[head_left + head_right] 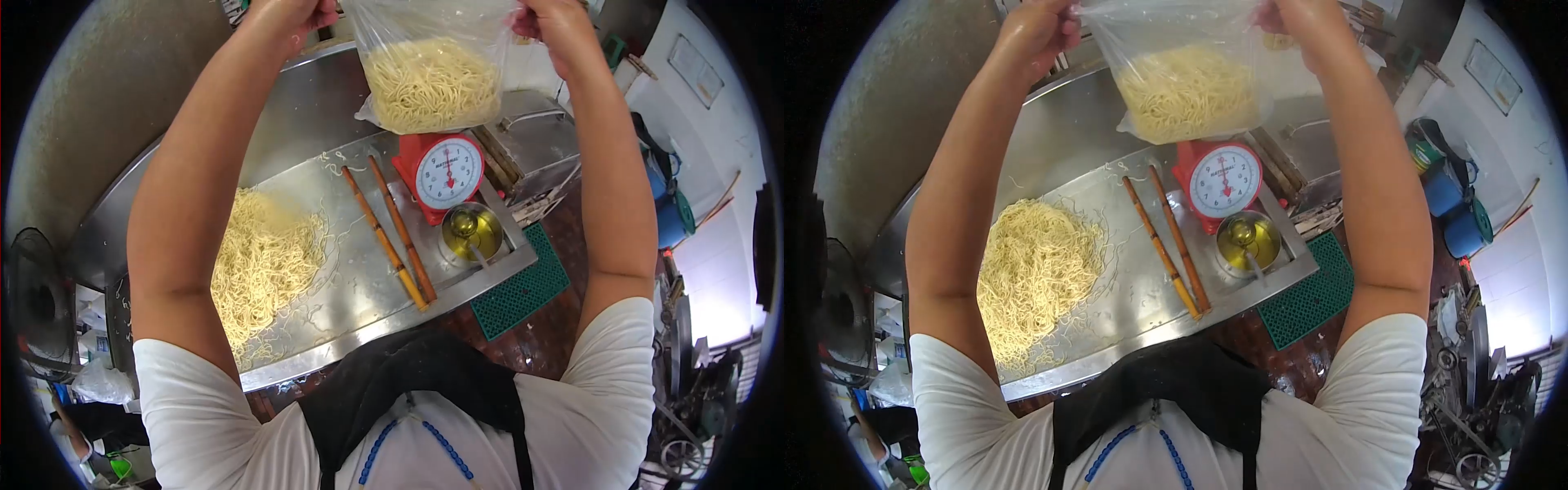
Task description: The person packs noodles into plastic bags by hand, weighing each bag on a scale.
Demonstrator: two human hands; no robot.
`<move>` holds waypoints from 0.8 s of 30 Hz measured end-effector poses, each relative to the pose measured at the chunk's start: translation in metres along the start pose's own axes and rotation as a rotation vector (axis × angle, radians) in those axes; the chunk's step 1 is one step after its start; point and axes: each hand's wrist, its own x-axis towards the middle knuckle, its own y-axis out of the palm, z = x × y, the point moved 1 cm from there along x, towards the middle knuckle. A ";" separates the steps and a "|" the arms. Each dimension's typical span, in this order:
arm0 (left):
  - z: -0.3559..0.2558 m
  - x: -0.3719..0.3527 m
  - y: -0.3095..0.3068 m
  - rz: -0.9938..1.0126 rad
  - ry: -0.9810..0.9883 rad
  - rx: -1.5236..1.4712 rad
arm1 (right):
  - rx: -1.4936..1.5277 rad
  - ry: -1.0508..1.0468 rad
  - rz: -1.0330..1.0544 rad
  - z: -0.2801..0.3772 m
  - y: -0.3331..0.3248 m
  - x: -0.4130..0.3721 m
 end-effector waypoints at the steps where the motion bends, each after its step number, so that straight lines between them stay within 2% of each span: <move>1: 0.011 0.016 0.006 -0.025 -0.026 0.021 | -0.043 0.028 -0.011 -0.014 -0.006 0.013; 4: 0.049 0.047 0.018 -0.035 -0.050 0.156 | -0.086 0.065 -0.024 -0.059 -0.021 0.038; 5: 0.060 0.045 0.021 0.030 -0.010 0.177 | -0.098 0.066 0.023 -0.071 -0.023 0.039; 8: 0.086 0.044 0.032 0.041 -0.072 0.311 | -0.121 0.108 0.075 -0.099 -0.034 0.032; 11: 0.101 0.034 0.038 -0.032 -0.111 0.344 | -0.008 0.170 0.145 -0.129 -0.043 0.027; 13: 0.101 0.031 0.033 -0.092 -0.097 0.406 | 0.015 0.163 0.082 -0.129 -0.055 0.017; 14: 0.106 0.031 0.018 -0.029 -0.040 0.386 | 0.030 0.144 0.025 -0.123 -0.061 0.007; 15: 0.093 0.008 0.032 -0.062 -0.027 0.423 | 0.026 0.174 -0.091 -0.111 -0.068 -0.011; 16: 0.099 -0.005 0.022 -0.015 -0.046 0.482 | 0.028 0.203 -0.107 -0.123 -0.081 -0.026; 18: 0.117 -0.030 -0.018 0.031 -0.067 0.630 | 0.209 0.179 -0.083 -0.158 -0.124 -0.060; 19: 0.137 -0.048 -0.046 0.025 -0.066 0.720 | 0.275 0.257 -0.128 -0.173 -0.140 -0.085; 20: 0.162 -0.065 -0.096 0.075 -0.125 0.945 | 0.339 0.331 -0.170 -0.188 -0.153 -0.115; 21: 0.194 -0.097 -0.132 -0.039 -0.216 0.993 | 0.355 0.428 -0.232 -0.204 -0.163 -0.144; 22: 0.217 -0.134 -0.173 -0.003 -0.308 1.143 | 0.371 0.523 -0.294 -0.218 -0.171 -0.173; 23: 0.255 -0.181 -0.223 -0.120 -0.452 1.269 | 0.354 0.595 -0.304 -0.233 -0.179 -0.200; 24: 0.262 -0.233 -0.227 -0.157 -0.598 1.458 | 0.338 0.668 -0.315 -0.243 -0.182 -0.223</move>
